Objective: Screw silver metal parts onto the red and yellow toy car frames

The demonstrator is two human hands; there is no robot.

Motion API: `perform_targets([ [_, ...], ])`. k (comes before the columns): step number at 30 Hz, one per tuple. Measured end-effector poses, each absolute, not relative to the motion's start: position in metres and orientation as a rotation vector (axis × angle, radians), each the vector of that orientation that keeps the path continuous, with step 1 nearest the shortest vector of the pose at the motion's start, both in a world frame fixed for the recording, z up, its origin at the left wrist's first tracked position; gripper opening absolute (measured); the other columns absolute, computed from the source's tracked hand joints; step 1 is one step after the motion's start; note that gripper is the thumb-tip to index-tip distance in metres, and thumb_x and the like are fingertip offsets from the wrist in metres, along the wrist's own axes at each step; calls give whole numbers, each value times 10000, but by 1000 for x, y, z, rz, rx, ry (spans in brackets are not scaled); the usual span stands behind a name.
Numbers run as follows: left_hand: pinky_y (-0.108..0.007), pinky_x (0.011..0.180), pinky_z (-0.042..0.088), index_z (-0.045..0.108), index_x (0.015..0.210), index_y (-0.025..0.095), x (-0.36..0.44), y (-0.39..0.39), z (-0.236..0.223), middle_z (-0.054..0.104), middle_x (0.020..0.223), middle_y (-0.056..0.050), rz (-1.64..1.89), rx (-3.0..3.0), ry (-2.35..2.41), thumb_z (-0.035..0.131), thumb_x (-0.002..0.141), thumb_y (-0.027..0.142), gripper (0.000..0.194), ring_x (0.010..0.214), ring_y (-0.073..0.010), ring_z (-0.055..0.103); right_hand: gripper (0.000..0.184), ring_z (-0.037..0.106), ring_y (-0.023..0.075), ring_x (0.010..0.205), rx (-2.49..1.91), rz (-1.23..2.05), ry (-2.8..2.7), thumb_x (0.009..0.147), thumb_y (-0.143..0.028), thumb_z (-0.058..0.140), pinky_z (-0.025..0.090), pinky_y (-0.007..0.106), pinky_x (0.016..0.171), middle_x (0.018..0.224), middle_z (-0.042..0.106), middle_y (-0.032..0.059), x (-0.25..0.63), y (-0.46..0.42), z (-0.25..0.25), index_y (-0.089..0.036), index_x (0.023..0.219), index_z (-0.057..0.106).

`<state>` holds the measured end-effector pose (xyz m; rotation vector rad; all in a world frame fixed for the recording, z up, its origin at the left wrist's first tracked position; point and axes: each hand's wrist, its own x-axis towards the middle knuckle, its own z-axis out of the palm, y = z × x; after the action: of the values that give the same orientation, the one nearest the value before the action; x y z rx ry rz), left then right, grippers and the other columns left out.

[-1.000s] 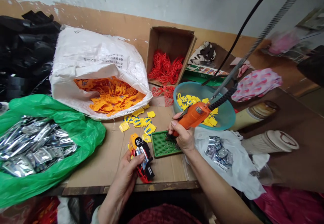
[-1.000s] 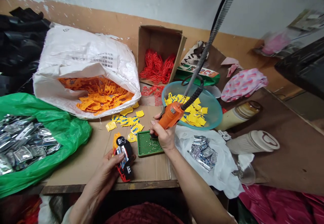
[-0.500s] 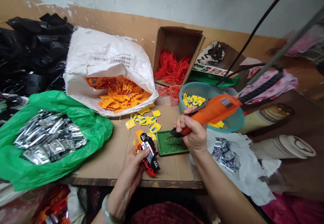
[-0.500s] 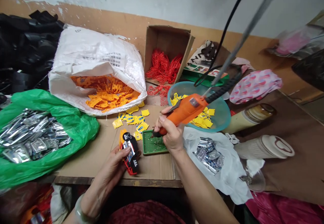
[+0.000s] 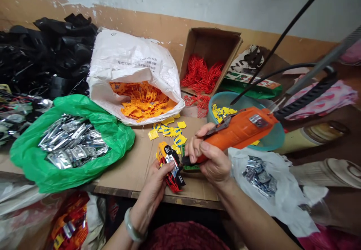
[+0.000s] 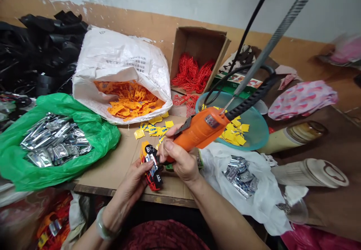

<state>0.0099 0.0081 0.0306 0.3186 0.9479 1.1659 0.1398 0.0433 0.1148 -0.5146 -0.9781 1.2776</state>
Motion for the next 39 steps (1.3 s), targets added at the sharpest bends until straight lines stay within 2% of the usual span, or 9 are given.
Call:
perform_targets([
  [8, -259, 654, 504, 733, 949, 124, 10, 10, 30, 757, 815, -46, 1151, 290, 992, 983, 489, 345, 568, 693, -160, 646, 182, 499, 124, 403, -499, 1281, -1017, 825, -291, 721, 484, 302, 495, 526, 533, -93, 136, 43, 111, -228, 949, 604],
  [19, -287, 729, 498, 732, 903, 152, 15, 5, 27, 749, 811, -34, 1223, 360, 975, 937, 591, 343, 419, 721, -178, 652, 256, 465, 114, 411, -524, 1401, -1111, 825, -354, 747, 438, 280, 494, 551, 482, -102, 139, 41, 107, -251, 893, 523],
  [24, -297, 728, 502, 730, 922, 152, 16, 5, 25, 765, 831, -50, 1229, 367, 1014, 950, 562, 358, 469, 738, -201, 678, 237, 474, 104, 445, -499, 1446, -1181, 859, -338, 733, 446, 275, 520, 599, 487, -90, 142, 37, 98, -244, 902, 520],
  [29, -271, 717, 491, 745, 948, 135, 13, 4, 29, 768, 864, -59, 1194, 428, 967, 954, 569, 333, 477, 732, -175, 653, 238, 444, 102, 410, -468, 1497, -1170, 850, -362, 730, 447, 277, 519, 537, 455, -109, 145, 40, 101, -243, 933, 542],
  [33, -250, 684, 478, 752, 1000, 138, 6, -1, 27, 752, 844, -45, 1129, 447, 954, 915, 655, 333, 429, 717, -159, 636, 228, 438, 110, 380, -513, 1358, -1039, 810, -349, 719, 457, 289, 519, 492, 464, -114, 143, 45, 112, -239, 936, 564],
  [39, -270, 700, 486, 755, 1033, 169, 3, -4, 25, 746, 819, -30, 1118, 445, 956, 896, 672, 326, 418, 678, -161, 645, 222, 453, 130, 387, -534, 1282, -978, 781, -328, 712, 481, 327, 519, 507, 487, -99, 135, 49, 116, -239, 924, 567],
])
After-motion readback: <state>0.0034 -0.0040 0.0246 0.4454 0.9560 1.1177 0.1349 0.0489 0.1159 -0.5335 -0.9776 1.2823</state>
